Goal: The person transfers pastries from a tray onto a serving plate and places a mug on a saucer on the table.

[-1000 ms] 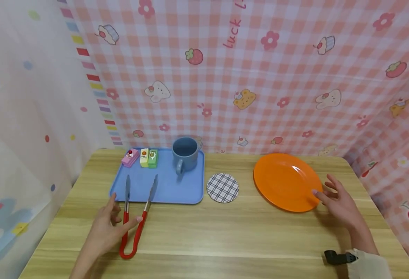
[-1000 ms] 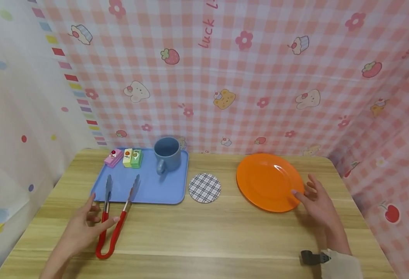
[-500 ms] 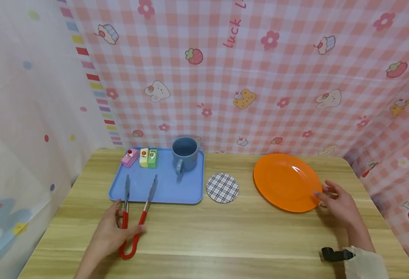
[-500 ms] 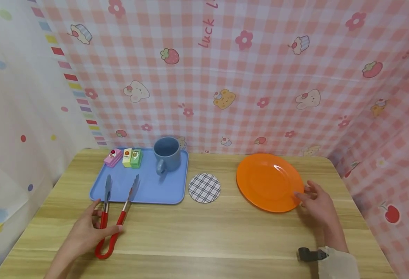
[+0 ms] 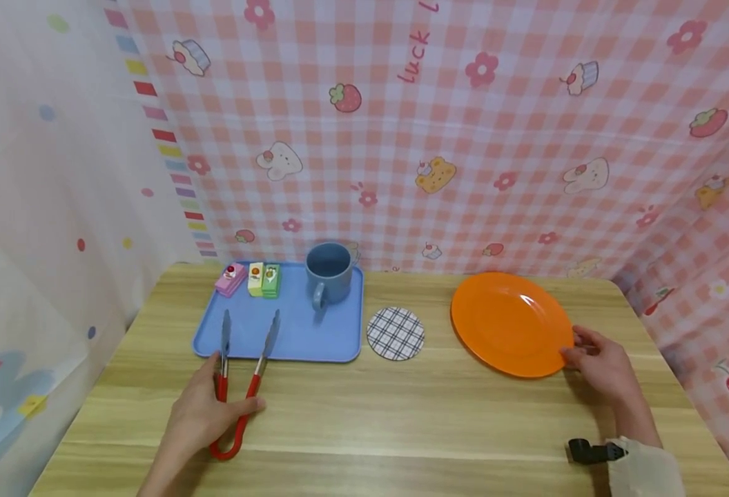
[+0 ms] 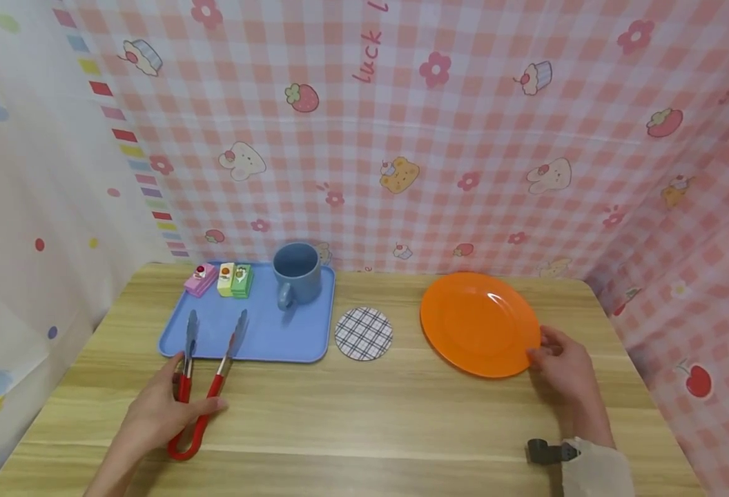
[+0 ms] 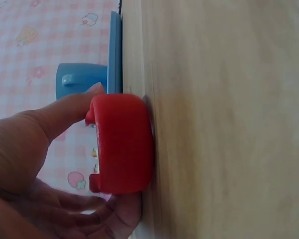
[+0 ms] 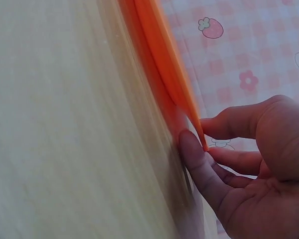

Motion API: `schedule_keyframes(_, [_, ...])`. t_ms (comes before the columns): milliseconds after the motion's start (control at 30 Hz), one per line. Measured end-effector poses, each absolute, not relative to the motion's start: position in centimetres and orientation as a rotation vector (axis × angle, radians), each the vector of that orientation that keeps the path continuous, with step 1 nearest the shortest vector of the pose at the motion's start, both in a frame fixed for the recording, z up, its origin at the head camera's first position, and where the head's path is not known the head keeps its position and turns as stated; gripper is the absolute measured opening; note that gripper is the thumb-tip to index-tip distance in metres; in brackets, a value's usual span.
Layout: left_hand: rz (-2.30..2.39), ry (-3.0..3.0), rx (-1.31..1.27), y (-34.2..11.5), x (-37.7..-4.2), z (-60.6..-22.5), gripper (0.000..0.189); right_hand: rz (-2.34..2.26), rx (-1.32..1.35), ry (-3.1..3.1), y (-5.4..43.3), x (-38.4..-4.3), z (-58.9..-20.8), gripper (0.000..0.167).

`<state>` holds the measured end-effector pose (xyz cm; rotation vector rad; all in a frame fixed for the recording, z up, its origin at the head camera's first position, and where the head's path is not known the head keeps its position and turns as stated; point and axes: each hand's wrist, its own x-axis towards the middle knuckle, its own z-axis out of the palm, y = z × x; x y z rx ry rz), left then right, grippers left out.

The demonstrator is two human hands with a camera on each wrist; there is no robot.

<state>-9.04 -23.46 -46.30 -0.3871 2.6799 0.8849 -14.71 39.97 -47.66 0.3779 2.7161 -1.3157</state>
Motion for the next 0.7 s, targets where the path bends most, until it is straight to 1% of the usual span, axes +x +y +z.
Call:
schedule_keyframes(367, [0.872,2.621,-0.476,-23.81,-9.58,-45.73,0.122,-1.422,0.375,2.666,40.08,-14.99,-48.2,0.066])
schedule_keyframes(700, [0.829,2.665,-0.436,-24.01,-9.83,-45.78,0.114,-1.465,0.41,2.653,40.35,-14.96,-48.46,0.065])
